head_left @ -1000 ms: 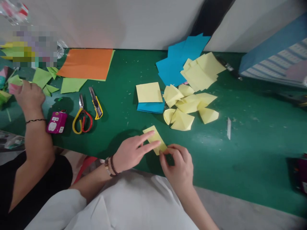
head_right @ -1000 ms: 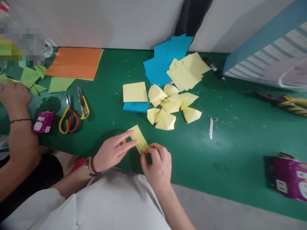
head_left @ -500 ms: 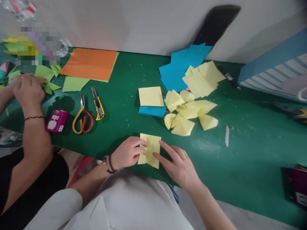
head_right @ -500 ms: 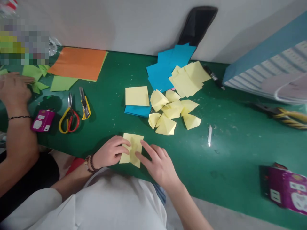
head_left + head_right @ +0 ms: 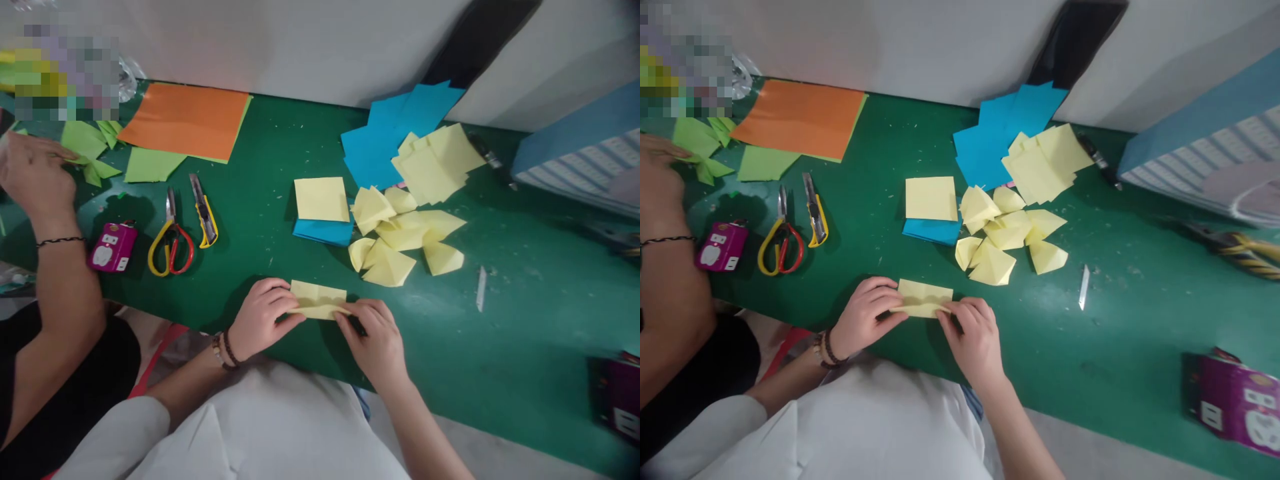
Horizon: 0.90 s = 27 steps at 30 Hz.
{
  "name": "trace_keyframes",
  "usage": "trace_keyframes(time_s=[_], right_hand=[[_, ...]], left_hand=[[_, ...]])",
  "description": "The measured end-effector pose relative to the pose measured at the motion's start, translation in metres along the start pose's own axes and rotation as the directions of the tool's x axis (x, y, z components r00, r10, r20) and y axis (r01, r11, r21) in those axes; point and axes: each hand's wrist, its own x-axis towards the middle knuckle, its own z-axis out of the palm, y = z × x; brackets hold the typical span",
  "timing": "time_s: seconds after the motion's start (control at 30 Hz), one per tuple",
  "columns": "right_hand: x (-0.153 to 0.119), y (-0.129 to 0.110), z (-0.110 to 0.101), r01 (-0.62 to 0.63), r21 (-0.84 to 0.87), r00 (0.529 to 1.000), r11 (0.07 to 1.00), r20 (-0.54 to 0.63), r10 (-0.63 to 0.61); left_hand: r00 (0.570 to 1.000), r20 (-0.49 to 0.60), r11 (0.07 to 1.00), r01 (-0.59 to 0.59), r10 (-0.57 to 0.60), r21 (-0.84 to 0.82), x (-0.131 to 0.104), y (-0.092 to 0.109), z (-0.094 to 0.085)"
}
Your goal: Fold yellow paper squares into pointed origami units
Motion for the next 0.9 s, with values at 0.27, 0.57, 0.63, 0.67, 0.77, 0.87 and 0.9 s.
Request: trace_keyframes(time_s=[0.27,0.57,0.63,0.67,0.77,0.87,0.9], right_hand=[[0.009,-0.005,0.01,-0.085,-0.13,0.996,0.988,-0.05,0.08],[0.012,-0.007,0.009,-0.046,-0.136,0.999,0.99,-0.023,0.044],[0.012,-0.007,0.009,-0.043,-0.139,0.999,0.989,-0.021,0.04],[0.013,-0.006,0.009,-0.041,-0.138,0.999,0.99,-0.02,0.038],[0.013,-0.006,0.008,-0.04,-0.138,0.999,0.99,-0.015,0.038],[0.013,-0.006,0.008,-0.046,-0.143,0.999,0.989,-0.006,0.046],[0.013,-0.006,0.008,-0.049,-0.145,0.999,0.988,-0.004,0.048]], left_hand=[[0.992,-0.036,0.989,0.126,-0.124,0.075,0.011,0.004,0.006],[0.991,-0.048,0.987,0.126,-0.122,0.098,0.015,0.005,0.009],[0.992,-0.033,0.985,0.125,-0.122,0.122,0.015,0.006,0.009],[0.992,-0.023,0.983,0.124,-0.122,0.135,0.015,0.006,0.009],[0.992,-0.002,0.978,0.124,-0.126,0.17,0.015,0.008,0.008],[0.992,0.001,0.975,0.121,-0.123,0.189,0.014,0.008,0.008],[0.993,0.002,0.974,0.119,-0.122,0.192,0.014,0.008,0.008]])
